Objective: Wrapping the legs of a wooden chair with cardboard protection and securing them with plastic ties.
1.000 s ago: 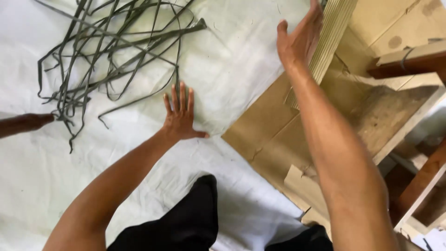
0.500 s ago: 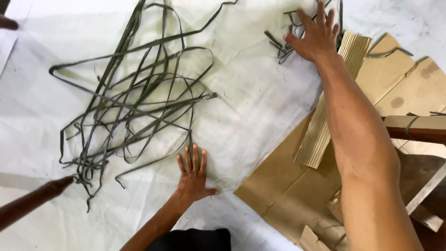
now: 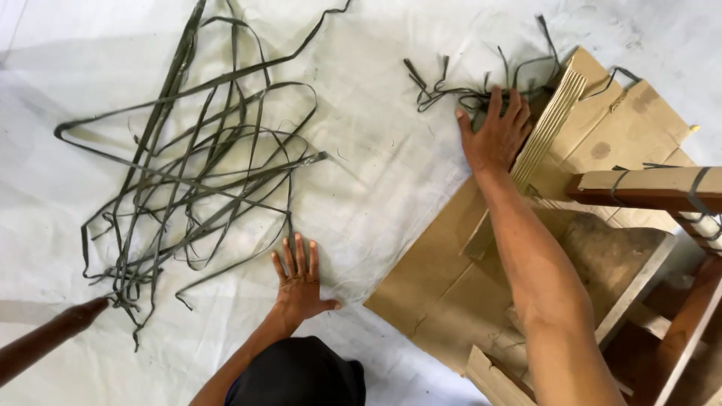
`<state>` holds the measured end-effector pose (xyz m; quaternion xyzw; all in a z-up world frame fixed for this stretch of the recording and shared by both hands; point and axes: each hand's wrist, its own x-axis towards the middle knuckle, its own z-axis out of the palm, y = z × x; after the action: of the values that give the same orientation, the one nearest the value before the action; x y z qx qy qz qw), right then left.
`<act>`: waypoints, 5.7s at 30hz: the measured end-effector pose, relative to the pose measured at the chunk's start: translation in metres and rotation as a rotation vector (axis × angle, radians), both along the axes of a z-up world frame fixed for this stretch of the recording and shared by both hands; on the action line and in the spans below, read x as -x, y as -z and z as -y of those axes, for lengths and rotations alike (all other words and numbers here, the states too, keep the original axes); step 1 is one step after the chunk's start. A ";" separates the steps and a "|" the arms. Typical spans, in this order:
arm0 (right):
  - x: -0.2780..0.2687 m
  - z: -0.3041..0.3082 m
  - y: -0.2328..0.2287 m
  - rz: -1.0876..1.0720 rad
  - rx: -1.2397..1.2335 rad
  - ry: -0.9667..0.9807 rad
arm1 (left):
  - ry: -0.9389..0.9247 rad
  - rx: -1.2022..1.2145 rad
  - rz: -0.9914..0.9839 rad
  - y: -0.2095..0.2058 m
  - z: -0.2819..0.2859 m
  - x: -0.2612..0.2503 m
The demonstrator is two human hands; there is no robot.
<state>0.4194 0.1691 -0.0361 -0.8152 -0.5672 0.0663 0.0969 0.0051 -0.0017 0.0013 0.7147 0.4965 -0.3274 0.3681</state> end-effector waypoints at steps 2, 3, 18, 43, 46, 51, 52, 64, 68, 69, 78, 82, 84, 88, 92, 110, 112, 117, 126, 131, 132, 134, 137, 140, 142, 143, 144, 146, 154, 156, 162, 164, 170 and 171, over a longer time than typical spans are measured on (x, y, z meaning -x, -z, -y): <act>-0.008 0.003 0.008 0.028 -0.057 -0.025 | -0.002 -0.007 -0.015 0.002 0.000 0.000; -0.016 0.008 0.018 0.021 -0.073 -0.052 | -0.005 -0.010 -0.010 0.003 0.004 0.000; 0.185 0.074 -0.057 -0.848 -0.281 -0.329 | 0.012 -0.030 -0.024 0.011 0.007 0.003; 0.152 0.464 -0.115 -0.596 0.149 -0.349 | 0.042 -0.306 0.003 0.054 0.042 0.015; 0.114 0.506 -0.149 -0.521 0.271 -0.183 | 0.016 -0.199 -0.034 0.054 0.031 0.022; 0.097 0.538 -0.083 -0.348 -0.155 -0.024 | -0.076 -0.037 0.262 -0.016 0.056 0.016; 0.099 0.548 -0.072 -0.382 -0.209 0.098 | -0.150 0.067 0.216 -0.050 0.064 0.013; 0.092 0.581 -0.073 -0.558 0.443 0.143 | 0.215 -0.323 0.616 -0.286 0.047 -0.071; 0.079 0.563 -0.114 -0.567 0.386 0.123 | 0.390 -0.297 0.689 -0.277 0.098 -0.133; 0.080 0.557 -0.136 -0.618 0.370 0.069 | 0.479 -0.306 0.753 -0.265 0.113 -0.145; 0.083 0.543 -0.223 -0.717 0.240 -0.088 | 0.579 -0.024 0.710 -0.183 0.220 -0.175; 0.082 0.577 -0.181 -0.881 0.225 0.149 | 0.240 0.189 0.831 -0.135 0.205 -0.164; 0.085 0.603 -0.119 -0.831 0.233 0.171 | 0.225 0.178 0.870 -0.135 0.195 -0.156; 0.099 0.634 -0.087 -0.602 0.429 0.082 | -0.009 -0.005 0.857 -0.161 0.181 -0.143; 0.092 0.621 -0.106 -0.456 0.462 0.068 | -0.020 -0.100 0.761 -0.194 0.184 -0.135; -0.022 0.552 -0.251 -1.473 -0.050 0.507 | 0.074 0.052 0.959 -0.154 0.158 -0.179; -0.065 0.556 -0.228 -1.085 -0.615 0.767 | -0.008 -0.239 0.848 -0.145 0.138 -0.183; -0.085 0.485 -0.211 -0.588 -0.534 0.454 | -0.017 -0.480 1.296 -0.179 0.108 -0.232; -0.050 0.434 -0.191 -0.638 -0.319 0.024 | 0.345 -0.306 0.990 -0.184 0.095 -0.280; -0.004 0.473 -0.214 -0.398 -0.345 0.073 | 0.104 -0.314 0.845 -0.191 0.120 -0.235; 0.007 0.484 -0.216 -0.331 -0.346 0.109 | 0.105 -0.387 0.973 -0.176 0.122 -0.225; 0.025 0.501 -0.215 -0.263 -0.352 0.146 | 0.111 -0.466 1.103 -0.168 0.130 -0.211; 0.053 0.523 -0.208 -0.250 -0.349 0.250 | 0.000 -0.444 1.093 -0.176 0.157 -0.195; 0.079 0.525 -0.223 -0.407 -0.447 0.298 | -0.056 -0.444 1.162 -0.184 0.169 -0.191; 0.101 0.527 -0.239 -0.600 -0.582 0.238 | -0.138 -0.426 1.058 -0.198 0.177 -0.188; 0.104 0.527 -0.238 -0.598 -0.584 0.235 | -0.139 -0.428 1.061 -0.198 0.182 -0.188; 0.105 0.527 -0.237 -0.639 -0.592 0.202 | -0.142 -0.454 1.109 -0.198 0.184 -0.188; 0.108 0.525 -0.230 -0.680 -0.603 0.169 | -0.140 -0.481 1.158 -0.202 0.192 -0.187; 0.120 0.513 -0.249 -0.387 -0.701 0.199 | -0.067 -0.542 1.155 -0.192 0.210 -0.170; 0.116 0.511 -0.242 -0.403 -0.739 0.177 | -0.169 -0.480 1.099 -0.187 0.210 -0.167; 0.112 0.503 -0.236 -0.531 -0.742 0.183 | -0.181 -0.496 1.103 -0.188 0.234 -0.163; 0.110 0.501 -0.238 -0.545 -0.735 0.187 | -0.084 -0.531 1.077 -0.199 0.249 -0.169; 0.104 0.502 -0.251 -0.391 -0.704 0.005 | 0.029 -0.497 1.200 -0.242 0.257 -0.184; 0.104 0.501 -0.252 -0.379 -0.691 -0.028 | 0.051 -0.514 1.204 -0.246 0.253 -0.186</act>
<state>0.3152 -0.3324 0.2163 -0.7001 -0.5390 0.0222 0.4677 0.1908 -0.2544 0.2472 0.8499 0.2490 0.2506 0.3911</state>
